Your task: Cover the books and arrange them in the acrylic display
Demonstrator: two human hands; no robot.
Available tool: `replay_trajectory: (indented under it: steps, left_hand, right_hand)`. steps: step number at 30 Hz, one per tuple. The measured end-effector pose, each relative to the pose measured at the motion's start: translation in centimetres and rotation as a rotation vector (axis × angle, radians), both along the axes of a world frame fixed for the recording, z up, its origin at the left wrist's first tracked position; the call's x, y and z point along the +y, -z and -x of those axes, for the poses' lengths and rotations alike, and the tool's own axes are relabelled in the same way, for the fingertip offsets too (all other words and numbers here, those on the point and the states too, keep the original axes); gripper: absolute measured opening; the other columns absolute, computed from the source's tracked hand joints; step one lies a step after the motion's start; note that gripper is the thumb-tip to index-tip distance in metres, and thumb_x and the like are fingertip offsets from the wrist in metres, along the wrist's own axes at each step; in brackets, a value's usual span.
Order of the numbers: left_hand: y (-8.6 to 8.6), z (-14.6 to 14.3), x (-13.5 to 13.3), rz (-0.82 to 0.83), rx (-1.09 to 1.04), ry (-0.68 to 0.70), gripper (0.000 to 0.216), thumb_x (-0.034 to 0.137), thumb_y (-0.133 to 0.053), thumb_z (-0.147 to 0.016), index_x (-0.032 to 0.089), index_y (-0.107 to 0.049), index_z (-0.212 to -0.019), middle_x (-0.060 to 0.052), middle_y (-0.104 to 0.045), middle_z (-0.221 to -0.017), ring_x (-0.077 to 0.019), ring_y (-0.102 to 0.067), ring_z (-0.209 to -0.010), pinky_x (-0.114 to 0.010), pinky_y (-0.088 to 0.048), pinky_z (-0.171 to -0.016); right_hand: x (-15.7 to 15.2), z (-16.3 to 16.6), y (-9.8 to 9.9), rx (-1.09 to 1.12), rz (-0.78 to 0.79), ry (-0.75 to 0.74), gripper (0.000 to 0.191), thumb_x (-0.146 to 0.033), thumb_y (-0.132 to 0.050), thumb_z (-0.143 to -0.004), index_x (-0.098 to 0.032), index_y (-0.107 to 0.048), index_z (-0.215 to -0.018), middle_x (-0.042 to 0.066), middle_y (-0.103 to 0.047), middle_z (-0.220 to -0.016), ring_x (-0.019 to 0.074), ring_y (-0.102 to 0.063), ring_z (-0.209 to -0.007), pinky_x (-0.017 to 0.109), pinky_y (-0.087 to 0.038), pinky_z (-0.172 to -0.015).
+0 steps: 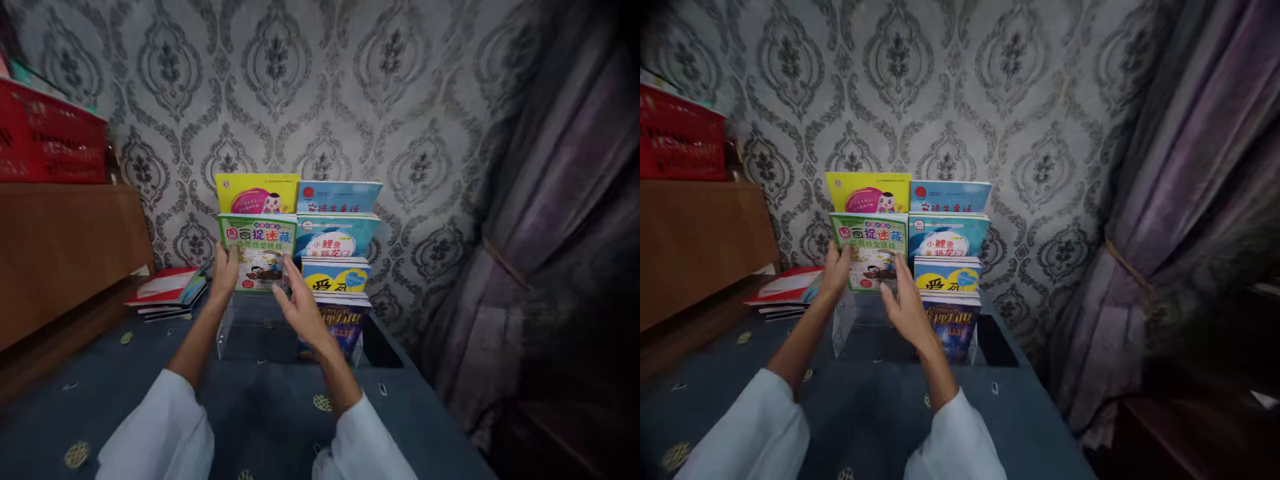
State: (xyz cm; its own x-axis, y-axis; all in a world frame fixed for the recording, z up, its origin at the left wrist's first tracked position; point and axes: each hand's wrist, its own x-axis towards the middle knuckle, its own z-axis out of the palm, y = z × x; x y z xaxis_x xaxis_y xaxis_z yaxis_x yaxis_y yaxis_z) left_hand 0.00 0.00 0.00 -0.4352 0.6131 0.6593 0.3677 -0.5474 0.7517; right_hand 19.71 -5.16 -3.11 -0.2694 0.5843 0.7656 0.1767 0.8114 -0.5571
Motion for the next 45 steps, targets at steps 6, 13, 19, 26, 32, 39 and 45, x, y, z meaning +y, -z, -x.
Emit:
replay_trajectory:
  steps: [6,13,19,26,32,39,45]
  left_hand:
    - [-0.6,1.0,1.1,-0.003,0.018,-0.062,0.017,0.041,-0.046,-0.093,0.024,-0.046,-0.095,-0.009,-0.066,-0.102,-0.0253,-0.063,-0.105,-0.042,-0.049,-0.1]
    - [-0.7,0.9,0.4,0.036,0.086,-0.135,0.016,0.042,-0.043,-0.092,0.026,-0.041,-0.091,-0.01,-0.063,-0.098,-0.0281,-0.062,-0.102,-0.048,-0.049,-0.099]
    - [-0.7,0.9,0.3,0.034,0.105,-0.136,0.019,0.045,-0.042,-0.092,0.026,-0.043,-0.092,-0.01,-0.063,-0.097,-0.0295,-0.062,-0.104,-0.049,-0.049,-0.097]
    - [-0.5,1.5,0.5,-0.03,0.141,-0.125,0.025,0.041,-0.044,-0.094,0.023,-0.05,-0.109,-0.011,-0.066,-0.105,-0.027,-0.064,-0.103,-0.045,-0.052,-0.095]
    - [-5.1,0.0,-3.1,-0.252,0.574,-0.494,0.052,0.032,-0.052,-0.091,0.011,-0.045,-0.138,-0.024,-0.054,-0.134,-0.039,-0.047,-0.132,-0.059,-0.035,-0.112]
    - [-9.9,-3.9,-4.2,-0.253,1.063,-0.493,0.04,0.035,-0.044,-0.1,0.013,-0.055,-0.131,-0.02,-0.059,-0.132,-0.0354,-0.051,-0.128,-0.055,-0.03,-0.115]
    - [-10.6,-3.9,-1.1,-0.167,1.245,-0.507,0.037,0.038,-0.036,-0.104,0.013,-0.063,-0.106,-0.017,-0.069,-0.103,-0.0322,-0.062,-0.1,-0.045,-0.043,-0.09]
  right_hand:
    - [-0.2,-0.1,-0.2,0.028,-0.03,0.01,0.065,-0.047,-0.048,-0.101,-0.029,-0.029,-0.16,0.006,-0.029,-0.167,0.0264,-0.024,-0.155,0.053,-0.03,-0.124]
    - [0.5,0.9,0.3,0.139,0.034,0.066,0.071,-0.05,-0.051,-0.098,-0.022,-0.029,-0.16,0.011,-0.028,-0.167,0.0286,-0.027,-0.154,0.054,-0.028,-0.124]
    - [1.1,2.0,-0.8,0.191,0.076,0.198,0.073,-0.047,-0.051,-0.095,-0.012,-0.033,-0.156,0.019,-0.036,-0.162,0.0306,-0.035,-0.15,0.054,-0.031,-0.122]
    - [0.8,2.9,-1.1,0.129,0.031,0.339,0.066,-0.039,-0.051,-0.092,-0.008,-0.043,-0.149,0.022,-0.047,-0.154,0.0324,-0.042,-0.145,0.056,-0.03,-0.122]
    - [0.7,3.2,-0.9,0.149,0.039,0.346,0.065,-0.037,-0.051,-0.091,-0.007,-0.045,-0.148,0.022,-0.049,-0.152,0.0324,-0.044,-0.144,0.054,-0.033,-0.121]
    - [0.9,3.3,0.2,0.194,0.043,0.33,0.062,-0.035,-0.051,-0.091,-0.01,-0.046,-0.147,0.019,-0.051,-0.151,0.0296,-0.046,-0.142,0.052,-0.036,-0.119]
    - [0.4,3.5,-0.4,0.158,0.015,0.381,0.061,-0.032,-0.05,-0.09,-0.008,-0.047,-0.146,0.022,-0.055,-0.144,0.0326,-0.048,-0.139,0.054,-0.038,-0.117]
